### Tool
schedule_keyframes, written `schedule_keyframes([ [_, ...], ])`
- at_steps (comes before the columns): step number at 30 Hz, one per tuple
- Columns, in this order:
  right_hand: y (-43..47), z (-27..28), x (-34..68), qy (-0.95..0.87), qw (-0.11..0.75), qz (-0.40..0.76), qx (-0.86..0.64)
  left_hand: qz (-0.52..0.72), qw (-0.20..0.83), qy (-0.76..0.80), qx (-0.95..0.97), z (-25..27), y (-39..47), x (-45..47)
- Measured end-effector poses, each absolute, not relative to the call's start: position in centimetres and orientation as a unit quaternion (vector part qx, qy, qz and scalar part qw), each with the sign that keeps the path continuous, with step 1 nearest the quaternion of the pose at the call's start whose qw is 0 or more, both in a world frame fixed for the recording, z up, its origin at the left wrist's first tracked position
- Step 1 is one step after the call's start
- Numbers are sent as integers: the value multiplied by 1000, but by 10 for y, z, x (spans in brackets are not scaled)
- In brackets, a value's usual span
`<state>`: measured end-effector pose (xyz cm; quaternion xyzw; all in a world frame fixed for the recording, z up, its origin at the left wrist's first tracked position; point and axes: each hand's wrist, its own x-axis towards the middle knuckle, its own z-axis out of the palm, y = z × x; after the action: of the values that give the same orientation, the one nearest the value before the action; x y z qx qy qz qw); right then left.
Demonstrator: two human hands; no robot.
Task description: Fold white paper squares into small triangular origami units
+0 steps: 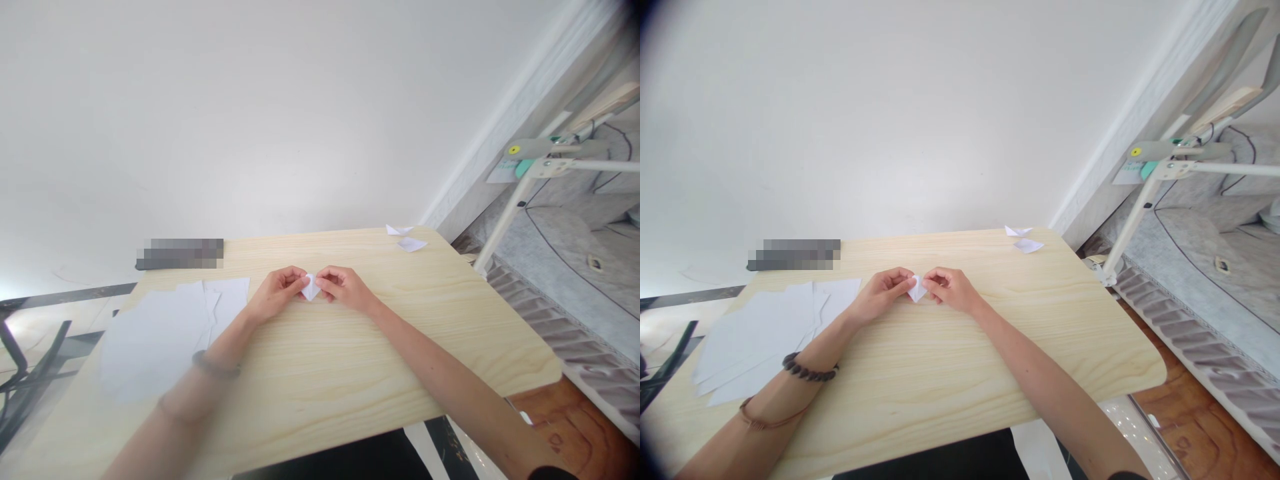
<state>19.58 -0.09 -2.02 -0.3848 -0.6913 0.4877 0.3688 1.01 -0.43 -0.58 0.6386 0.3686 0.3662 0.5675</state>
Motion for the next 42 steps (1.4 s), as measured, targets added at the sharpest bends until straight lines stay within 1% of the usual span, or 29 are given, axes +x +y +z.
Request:
schedule_keyframes([
  [7, -1, -21, 195, -697, 388, 457, -393, 375, 567, 382, 626, -3, -7, 14],
  [14, -3, -18, 192, -735, 383, 374, -416, 352, 526, 438, 639, -1, -9, 15],
  [18, -4, -17, 190, -724, 386, 389, -419, 362, 538, 438, 623, -4, -8, 15],
  [21, -3, -19, 190, -702, 402, 414, -417, 395, 561, 421, 594, -7, -7, 15],
  [24, -1, -22, 191, -671, 427, 432, -424, 436, 562, 414, 568, -10, -4, 14],
  [29, 3, -26, 193, -653, 455, 419, -438, 478, 558, 394, 553, -12, -1, 11],
  [36, 3, -26, 191, -618, 508, 404, -444, 492, 577, 364, 542, -11, -1, 14],
  [40, 2, -26, 191, -611, 514, 410, -440, 484, 561, 352, 572, -10, -1, 12],
  [42, 1, -25, 191, -616, 509, 404, -445, 463, 535, 356, 611, -9, -3, 11],
])
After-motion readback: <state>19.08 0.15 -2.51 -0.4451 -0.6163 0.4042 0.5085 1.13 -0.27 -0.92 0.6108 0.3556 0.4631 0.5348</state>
